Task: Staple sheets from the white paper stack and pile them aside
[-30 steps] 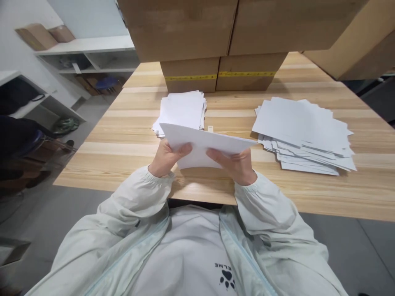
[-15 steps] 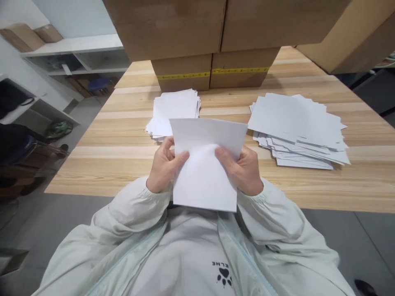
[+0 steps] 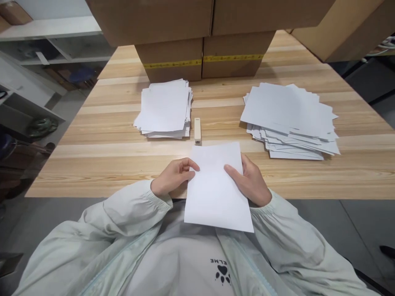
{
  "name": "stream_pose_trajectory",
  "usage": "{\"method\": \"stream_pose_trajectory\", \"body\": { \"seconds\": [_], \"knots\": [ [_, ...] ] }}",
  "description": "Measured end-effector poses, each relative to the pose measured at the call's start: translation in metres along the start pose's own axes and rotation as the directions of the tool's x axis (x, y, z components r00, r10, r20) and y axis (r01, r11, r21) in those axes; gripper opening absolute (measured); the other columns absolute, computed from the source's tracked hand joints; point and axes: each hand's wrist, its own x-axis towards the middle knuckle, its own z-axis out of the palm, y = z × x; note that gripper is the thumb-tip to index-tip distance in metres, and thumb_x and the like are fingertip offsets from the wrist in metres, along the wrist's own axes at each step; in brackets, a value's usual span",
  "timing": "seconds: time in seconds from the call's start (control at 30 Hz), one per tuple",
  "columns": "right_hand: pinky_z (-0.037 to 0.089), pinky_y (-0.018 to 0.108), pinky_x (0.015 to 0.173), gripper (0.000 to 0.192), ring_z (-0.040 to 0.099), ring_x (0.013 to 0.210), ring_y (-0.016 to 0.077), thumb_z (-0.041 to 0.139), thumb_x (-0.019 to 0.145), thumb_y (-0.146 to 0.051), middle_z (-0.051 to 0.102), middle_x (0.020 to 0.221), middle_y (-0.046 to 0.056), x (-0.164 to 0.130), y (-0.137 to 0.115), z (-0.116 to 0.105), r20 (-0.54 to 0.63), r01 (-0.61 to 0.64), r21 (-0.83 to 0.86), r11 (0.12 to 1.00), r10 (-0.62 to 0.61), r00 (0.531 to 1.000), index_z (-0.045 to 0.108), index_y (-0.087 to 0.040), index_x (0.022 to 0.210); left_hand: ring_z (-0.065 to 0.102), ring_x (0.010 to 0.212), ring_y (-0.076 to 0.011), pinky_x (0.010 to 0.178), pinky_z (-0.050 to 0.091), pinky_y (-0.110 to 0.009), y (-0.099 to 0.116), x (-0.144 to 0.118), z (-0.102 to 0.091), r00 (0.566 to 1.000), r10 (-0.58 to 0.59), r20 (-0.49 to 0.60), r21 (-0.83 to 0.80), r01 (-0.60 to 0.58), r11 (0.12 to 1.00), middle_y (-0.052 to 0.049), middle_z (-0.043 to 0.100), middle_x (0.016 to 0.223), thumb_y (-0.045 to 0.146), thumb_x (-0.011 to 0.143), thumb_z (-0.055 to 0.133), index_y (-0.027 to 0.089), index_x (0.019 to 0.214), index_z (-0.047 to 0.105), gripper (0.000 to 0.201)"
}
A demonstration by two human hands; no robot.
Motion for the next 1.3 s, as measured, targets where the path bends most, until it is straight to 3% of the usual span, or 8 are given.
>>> {"method": "stream_pose_trajectory", "body": {
  "seconds": [0.33,0.57,0.7,0.87,0.93,1.03,1.17,1.3],
  "knots": [
    [0.06,0.044,0.084,0.045,0.07,0.107,0.0306,0.071,0.083,-0.05,0.073,0.12,0.01,0.024,-0.004,-0.004,0.062,-0.008,-0.065,0.998,0.012,0.998,0.062,-0.022,0.117,0.057,0.047,-0.009,0.046,0.052,-0.021,0.02,0.018,-0.005,0.977,-0.211,0.015,-0.119,0.211,0.97,0.003,0.057,0.055,-0.004,0.086,0.045,0.011,0.087,0.061,0.022],
    [0.061,0.041,0.077,0.045,0.072,0.095,0.0278,0.069,0.084,-0.053,0.075,0.114,0.009,0.027,0.001,-0.004,0.021,0.019,-0.075,0.997,-0.017,1.0,0.063,-0.022,0.116,0.058,0.045,-0.0088,0.045,0.052,-0.019,0.02,0.025,-0.009,0.986,-0.165,0.029,-0.15,0.168,0.974,0.003,0.057,0.052,-0.004,0.086,0.046,0.011,0.087,0.06,0.021],
    [0.058,0.044,0.07,0.059,0.071,0.076,0.0272,0.065,0.086,-0.05,0.076,0.096,0.008,0.039,-0.007,-0.017,-0.03,0.131,-0.399,0.908,-0.156,0.987,0.057,-0.02,0.136,0.056,0.042,-0.0077,0.044,0.052,-0.018,0.022,0.031,-0.011,0.983,-0.178,0.047,-0.148,0.183,0.972,0.005,0.054,0.05,-0.004,0.084,0.047,0.011,0.087,0.06,0.02],
    [0.052,0.045,0.078,0.037,0.067,0.083,0.0282,0.049,0.096,-0.042,0.073,0.094,0.011,0.076,-0.053,-0.026,-0.079,0.283,-0.762,0.583,-0.517,0.852,0.07,-0.02,0.116,0.054,0.041,-0.0068,0.043,0.052,-0.018,0.027,0.034,-0.012,0.975,-0.215,0.056,-0.16,0.221,0.962,0.005,0.054,0.049,-0.006,0.079,0.047,0.009,0.087,0.06,0.021],
    [0.051,0.046,0.086,0.037,0.065,0.092,0.0291,0.042,0.099,-0.038,0.072,0.095,0.013,0.095,-0.076,-0.013,-0.039,0.374,-0.773,0.513,-0.627,0.778,0.072,-0.018,0.106,0.055,0.04,-0.0071,0.042,0.051,-0.017,0.026,0.034,-0.013,0.976,-0.208,0.06,-0.173,0.215,0.961,0.005,0.055,0.049,-0.006,0.079,0.048,0.009,0.088,0.06,0.021],
    [0.042,0.051,0.104,0.043,0.058,0.113,0.0295,0.032,0.103,-0.037,0.07,0.115,0.014,0.12,-0.1,0.026,0.058,0.502,-0.763,0.407,-0.731,0.68,0.066,-0.015,0.119,0.057,0.041,-0.0086,0.041,0.05,-0.018,0.024,0.035,-0.014,0.972,-0.222,0.072,-0.199,0.232,0.952,0.002,0.059,0.051,-0.004,0.078,0.05,0.01,0.089,0.06,0.02],
    [0.03,0.051,0.116,0.043,0.039,0.14,0.0278,0.027,0.104,-0.038,0.054,0.145,0.007,0.149,-0.099,0.079,0.229,0.638,-0.702,0.316,-0.748,0.623,0.052,-0.026,0.137,0.058,0.042,-0.0088,0.042,0.051,-0.017,0.026,0.035,-0.017,0.966,-0.246,0.075,-0.221,0.256,0.941,0.004,0.058,0.051,-0.003,0.078,0.051,0.01,0.089,0.06,0.02],
    [0.028,0.052,0.116,0.041,0.037,0.142,0.0286,0.028,0.104,-0.034,0.053,0.145,0.01,0.173,-0.078,0.101,0.301,0.709,-0.656,0.258,-0.772,0.56,0.049,-0.023,0.138,0.057,0.04,-0.0081,0.042,0.051,-0.017,0.029,0.035,-0.019,0.957,-0.28,0.076,-0.209,0.29,0.934,0.005,0.056,0.049,-0.004,0.078,0.049,0.011,0.089,0.059,0.022]
  ]
}}
